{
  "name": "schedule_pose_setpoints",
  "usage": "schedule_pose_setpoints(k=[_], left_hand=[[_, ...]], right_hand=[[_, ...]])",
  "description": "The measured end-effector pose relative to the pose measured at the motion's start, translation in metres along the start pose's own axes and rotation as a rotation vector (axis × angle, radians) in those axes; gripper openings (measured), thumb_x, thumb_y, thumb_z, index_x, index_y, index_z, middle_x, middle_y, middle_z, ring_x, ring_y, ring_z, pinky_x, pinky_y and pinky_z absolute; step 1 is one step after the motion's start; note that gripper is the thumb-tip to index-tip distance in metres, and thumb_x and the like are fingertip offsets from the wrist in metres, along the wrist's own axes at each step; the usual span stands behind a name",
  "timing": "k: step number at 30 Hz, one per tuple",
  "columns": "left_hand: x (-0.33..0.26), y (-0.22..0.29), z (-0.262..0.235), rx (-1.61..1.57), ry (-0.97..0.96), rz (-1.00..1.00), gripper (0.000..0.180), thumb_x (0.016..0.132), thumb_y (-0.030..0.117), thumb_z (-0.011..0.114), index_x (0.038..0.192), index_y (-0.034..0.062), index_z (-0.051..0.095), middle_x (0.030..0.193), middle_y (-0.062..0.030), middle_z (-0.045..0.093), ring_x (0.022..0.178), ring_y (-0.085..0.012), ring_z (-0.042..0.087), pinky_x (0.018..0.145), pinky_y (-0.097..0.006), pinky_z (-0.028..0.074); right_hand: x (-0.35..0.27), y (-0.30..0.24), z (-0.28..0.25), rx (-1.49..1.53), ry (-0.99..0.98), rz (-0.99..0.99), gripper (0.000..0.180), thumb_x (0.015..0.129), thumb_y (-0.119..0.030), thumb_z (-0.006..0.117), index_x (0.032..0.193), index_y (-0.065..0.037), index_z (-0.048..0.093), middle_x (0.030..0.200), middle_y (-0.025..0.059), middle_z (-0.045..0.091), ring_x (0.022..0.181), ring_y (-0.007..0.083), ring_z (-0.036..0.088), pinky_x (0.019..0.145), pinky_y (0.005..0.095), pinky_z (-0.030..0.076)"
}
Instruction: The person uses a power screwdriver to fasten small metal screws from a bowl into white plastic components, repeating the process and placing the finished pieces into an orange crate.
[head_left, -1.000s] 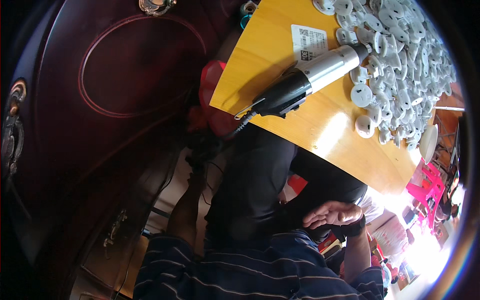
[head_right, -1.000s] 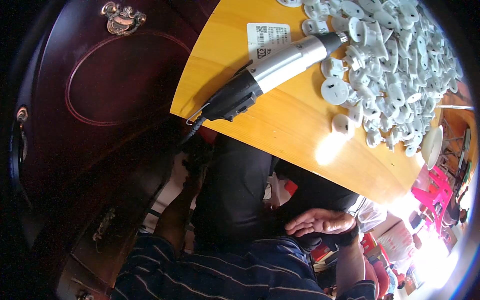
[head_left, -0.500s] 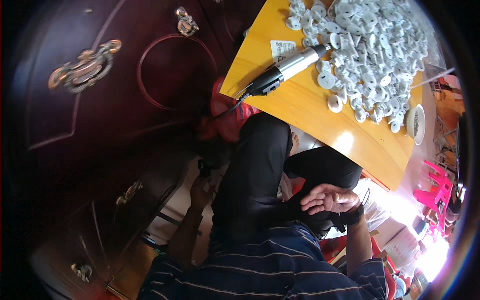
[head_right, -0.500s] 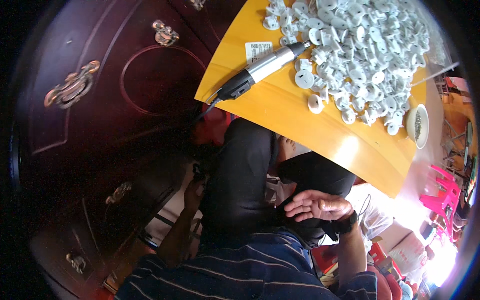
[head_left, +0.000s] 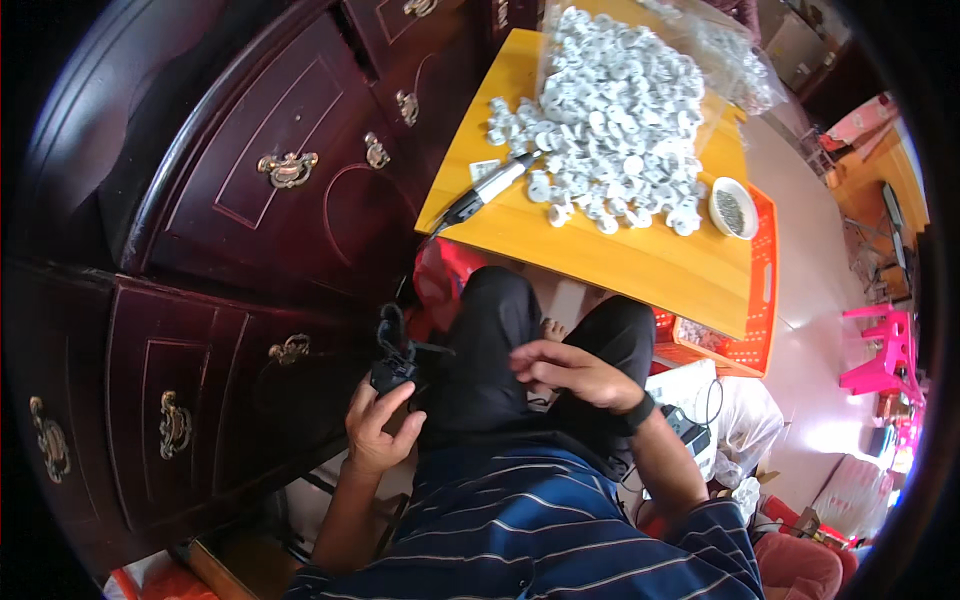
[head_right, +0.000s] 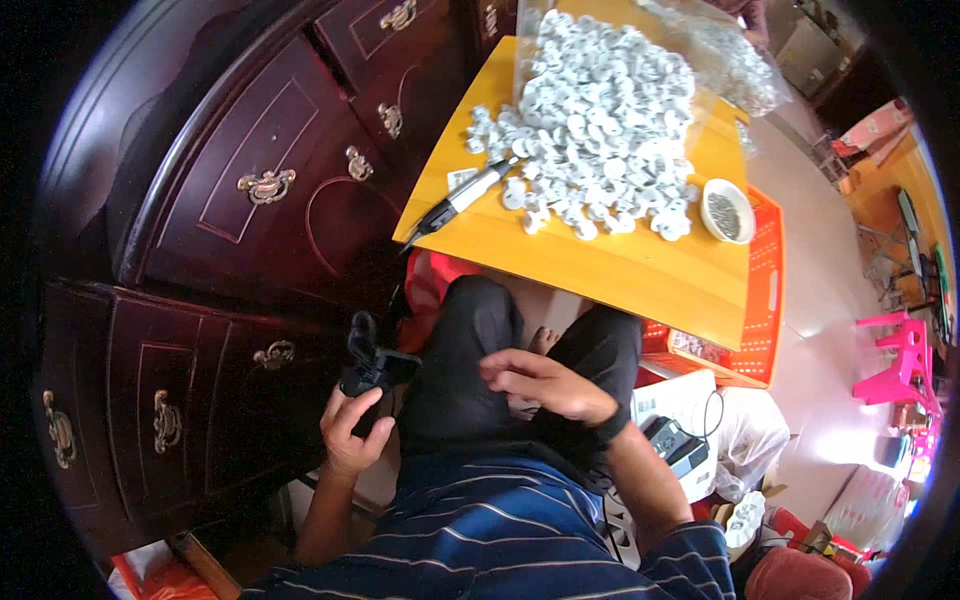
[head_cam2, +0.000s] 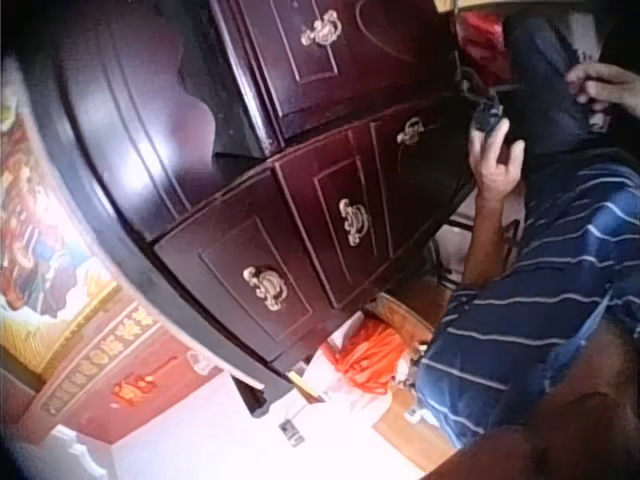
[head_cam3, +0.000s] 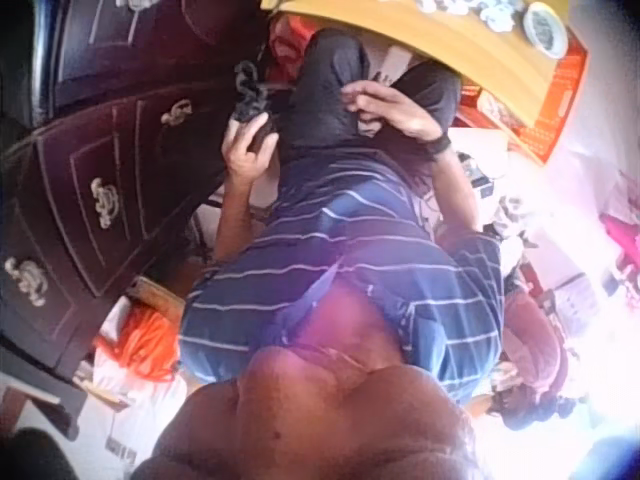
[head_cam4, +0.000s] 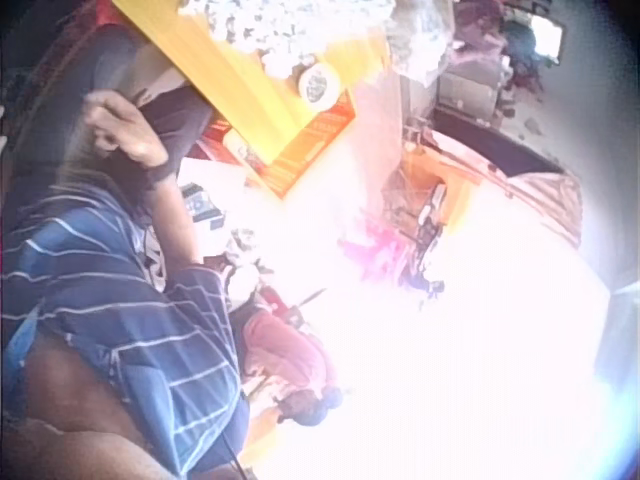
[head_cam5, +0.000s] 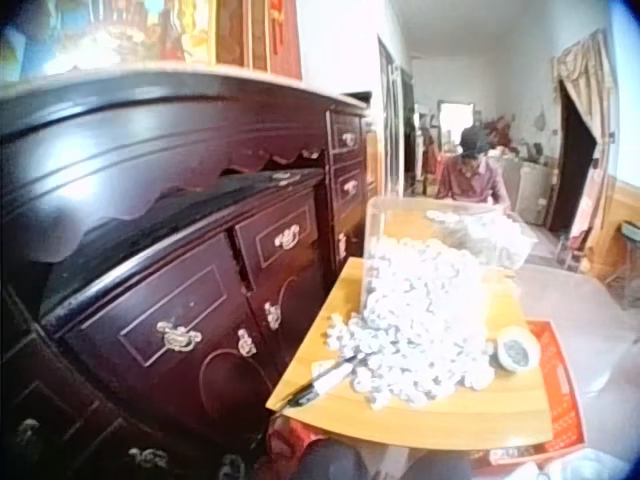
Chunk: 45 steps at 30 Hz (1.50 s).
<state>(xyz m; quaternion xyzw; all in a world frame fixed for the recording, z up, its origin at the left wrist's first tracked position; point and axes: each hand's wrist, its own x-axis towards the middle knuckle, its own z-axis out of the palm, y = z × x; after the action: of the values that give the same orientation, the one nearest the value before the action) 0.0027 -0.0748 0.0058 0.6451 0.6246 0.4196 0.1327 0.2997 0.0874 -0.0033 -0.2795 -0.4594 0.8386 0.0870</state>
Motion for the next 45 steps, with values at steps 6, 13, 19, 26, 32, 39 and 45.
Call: schedule_pose_setpoints(k=[6, 13, 19, 26, 32, 39, 45], left_hand=[[0.023, 0.052, 0.018, 0.077, -0.2, 0.267, 0.044, 0.068, 0.016, 0.083, 0.11, 0.0148, 0.07, 0.128, -0.0241, 0.056, 0.11, -0.0389, 0.061, 0.09, -0.043, 0.053], [0.021, 0.062, 0.052, 0.126, -0.365, 0.38, 0.038, 0.074, 0.018, 0.078, 0.111, 0.0157, 0.069, 0.131, -0.0206, 0.053, 0.115, -0.0373, 0.059, 0.093, -0.043, 0.052], [0.015, 0.055, 0.064, 0.03, -0.354, 0.334, 0.03, 0.07, 0.01, 0.081, 0.096, 0.0057, 0.066, 0.125, -0.0233, 0.057, 0.111, -0.0389, 0.06, 0.092, -0.042, 0.052], [0.008, 0.037, 0.081, -0.409, -0.339, -0.203, 0.038, 0.073, 0.005, 0.079, 0.103, 0.0032, 0.055, 0.112, -0.0131, 0.062, 0.102, -0.0209, 0.062, 0.091, -0.035, 0.05], [0.011, 0.028, 0.079, -0.801, -0.425, -0.412, 0.059, 0.076, 0.005, 0.079, 0.124, 0.0049, 0.046, 0.116, -0.0056, 0.056, 0.108, -0.0149, 0.055, 0.097, -0.031, 0.043], [0.017, 0.015, 0.068, -0.994, -0.633, -0.482, 0.066, 0.072, 0.002, 0.083, 0.127, 0.006, 0.047, 0.112, -0.0042, 0.057, 0.107, -0.0158, 0.055, 0.094, -0.031, 0.045], [0.028, 0.023, 0.063, -1.148, -0.754, -0.567, 0.055, 0.073, 0.006, 0.081, 0.121, 0.0047, 0.054, 0.112, -0.0053, 0.061, 0.106, -0.0166, 0.059, 0.097, -0.032, 0.046]], right_hand=[[0.0, -0.018, 0.035, -0.166, 0.175, -0.277, 0.039, 0.103, -0.029, 0.055, 0.131, -0.003, 0.055, 0.12, 0.0045, 0.06, 0.109, 0.0099, 0.052, 0.093, 0.0254, 0.043], [0.008, 0.018, 0.025, -0.084, 0.247, -0.313, 0.022, 0.098, -0.019, 0.063, 0.111, -0.002, 0.063, 0.096, -0.0028, 0.063, 0.091, 0.0053, 0.055, 0.083, 0.0232, 0.046], [0.013, 0.036, 0.018, 0.021, 0.235, -0.322, 0.014, 0.097, -0.015, 0.064, 0.105, -0.003, 0.064, 0.091, -0.0045, 0.061, 0.086, 0.0043, 0.054, 0.079, 0.0221, 0.046], [0.016, 0.049, 0.024, 0.111, 0.157, -0.279, 0.014, 0.096, -0.014, 0.065, 0.107, -0.007, 0.062, 0.093, -0.0051, 0.058, 0.089, 0.0046, 0.052, 0.083, 0.0214, 0.044], [0.019, 0.046, 0.02, 0.262, 0.059, -0.236, 0.02, 0.094, -0.019, 0.069, 0.11, -0.01, 0.062, 0.089, -0.0078, 0.058, 0.081, 0.0032, 0.051, 0.072, 0.0194, 0.042], [0.024, 0.058, 0.019, 0.458, -0.121, -0.194, 0.029, 0.087, -0.019, 0.077, 0.112, -0.013, 0.062, 0.092, -0.0085, 0.061, 0.083, 0.0031, 0.056, 0.073, 0.019, 0.043], [0.022, 0.064, 0.02, 0.504, -0.214, -0.114, 0.024, 0.087, -0.016, 0.076, 0.107, -0.011, 0.064, 0.097, -0.0062, 0.062, 0.091, 0.006, 0.057, 0.081, 0.0199, 0.043]])
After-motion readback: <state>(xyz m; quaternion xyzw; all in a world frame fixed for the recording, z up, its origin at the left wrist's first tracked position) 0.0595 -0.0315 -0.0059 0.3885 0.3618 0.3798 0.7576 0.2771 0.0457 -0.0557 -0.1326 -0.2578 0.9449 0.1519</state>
